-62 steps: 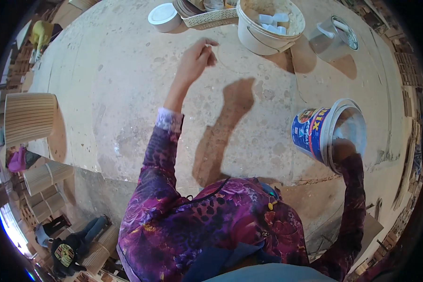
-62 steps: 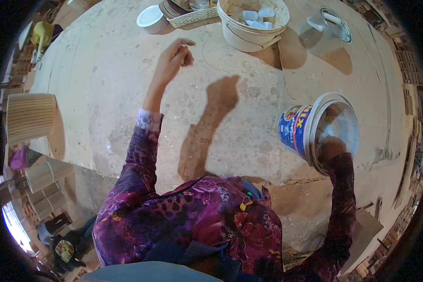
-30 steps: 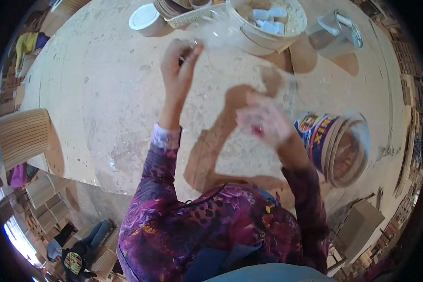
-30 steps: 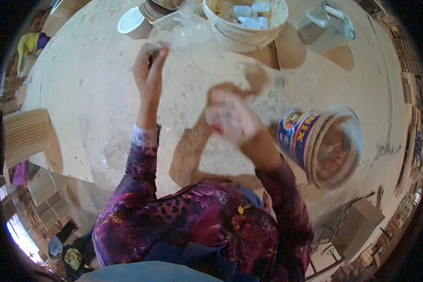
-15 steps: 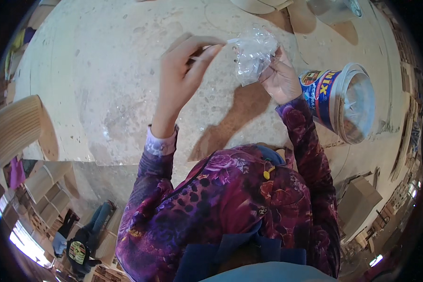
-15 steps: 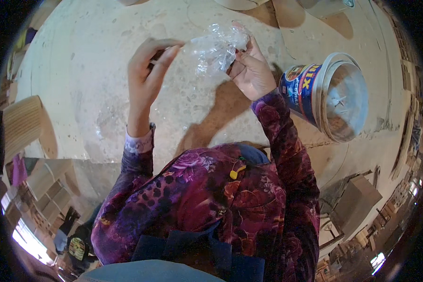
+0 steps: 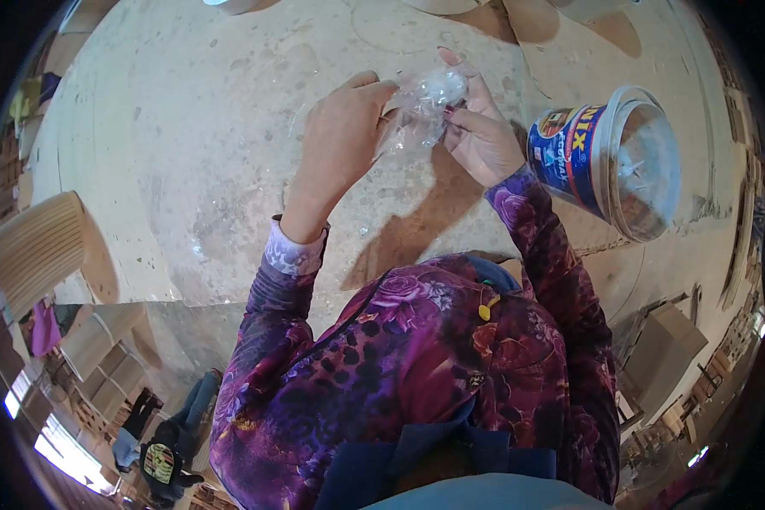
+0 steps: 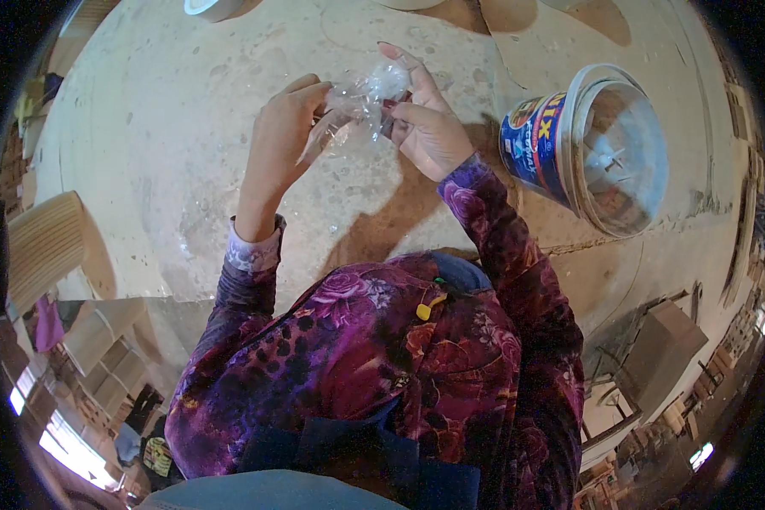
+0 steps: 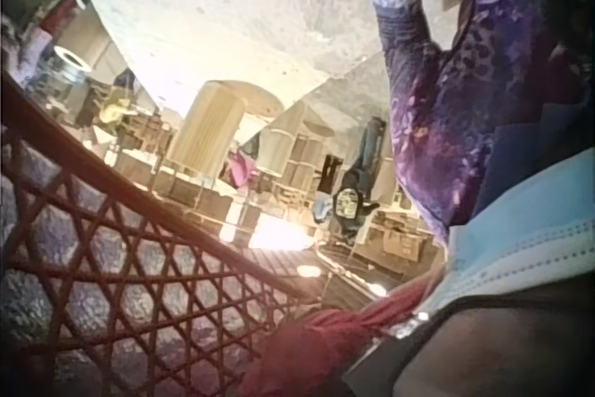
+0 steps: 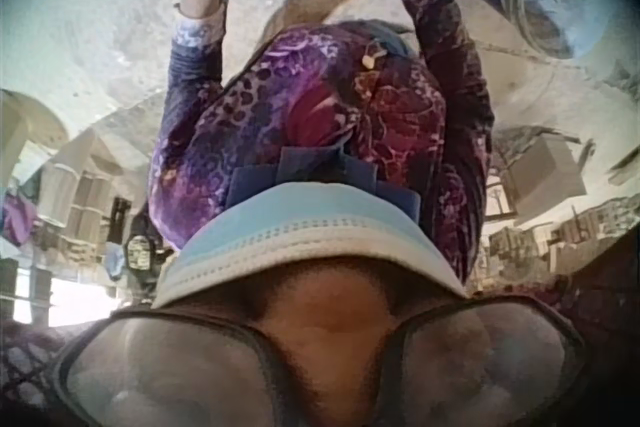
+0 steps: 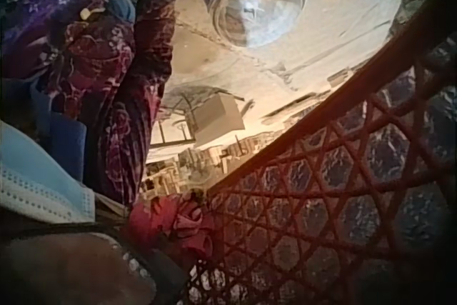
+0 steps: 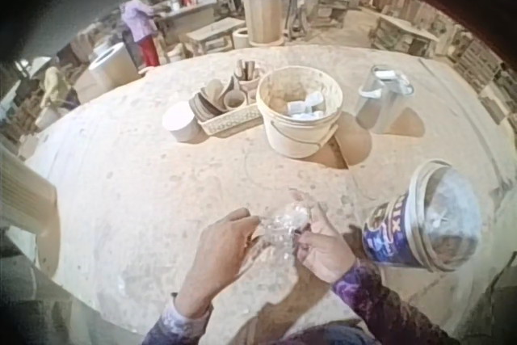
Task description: Assembling a wooden object by gluing thin wooden strips onto a cylindrical frame.
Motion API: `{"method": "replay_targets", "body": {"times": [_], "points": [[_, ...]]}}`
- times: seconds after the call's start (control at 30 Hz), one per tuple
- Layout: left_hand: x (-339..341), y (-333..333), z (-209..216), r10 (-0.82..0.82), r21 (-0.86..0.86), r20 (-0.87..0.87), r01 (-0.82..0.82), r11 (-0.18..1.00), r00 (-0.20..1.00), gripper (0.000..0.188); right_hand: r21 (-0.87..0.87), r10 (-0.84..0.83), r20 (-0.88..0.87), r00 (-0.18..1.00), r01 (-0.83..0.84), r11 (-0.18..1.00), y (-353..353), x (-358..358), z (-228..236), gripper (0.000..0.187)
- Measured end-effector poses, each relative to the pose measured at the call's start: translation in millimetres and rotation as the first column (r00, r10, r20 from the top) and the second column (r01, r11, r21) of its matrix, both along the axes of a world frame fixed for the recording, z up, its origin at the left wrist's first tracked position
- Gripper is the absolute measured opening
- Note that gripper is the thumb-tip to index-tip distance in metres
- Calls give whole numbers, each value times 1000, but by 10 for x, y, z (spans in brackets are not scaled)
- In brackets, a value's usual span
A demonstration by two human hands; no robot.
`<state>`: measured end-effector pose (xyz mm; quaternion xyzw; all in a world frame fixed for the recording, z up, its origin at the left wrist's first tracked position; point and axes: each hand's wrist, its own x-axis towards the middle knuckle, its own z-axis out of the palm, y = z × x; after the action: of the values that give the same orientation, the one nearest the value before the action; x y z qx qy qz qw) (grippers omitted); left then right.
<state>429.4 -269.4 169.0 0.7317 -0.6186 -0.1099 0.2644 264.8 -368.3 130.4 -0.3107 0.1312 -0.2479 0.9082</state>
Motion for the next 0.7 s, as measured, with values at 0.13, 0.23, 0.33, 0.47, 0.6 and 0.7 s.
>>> {"method": "replay_targets", "body": {"times": [0.13,0.23,0.33,0.47,0.6,0.7], "points": [[-28,-60,-54,18,20,-6,-18,1000,1000,7,-44,-15,-81,997,11,999,38,64,-50,64],[38,-66,-78,-17,-22,-36,17,1000,999,10,-296,-60,-228,972,-10,955,-37,65,-72,57],[72,-43,-97,-18,-67,-139,9,998,990,9,-599,-131,-317,939,-91,796,-153,26,-120,49],[136,-6,-83,-49,-64,-237,35,997,970,11,-633,-215,-461,861,-149,760,-271,-30,-213,43],[137,-5,-148,-5,-98,-262,-22,995,965,12,-743,-217,-293,931,-79,664,-192,169,-23,43],[178,-11,-185,5,-145,-304,-52,988,953,11,-786,-233,-317,919,-117,607,-251,273,-10,37]]}}
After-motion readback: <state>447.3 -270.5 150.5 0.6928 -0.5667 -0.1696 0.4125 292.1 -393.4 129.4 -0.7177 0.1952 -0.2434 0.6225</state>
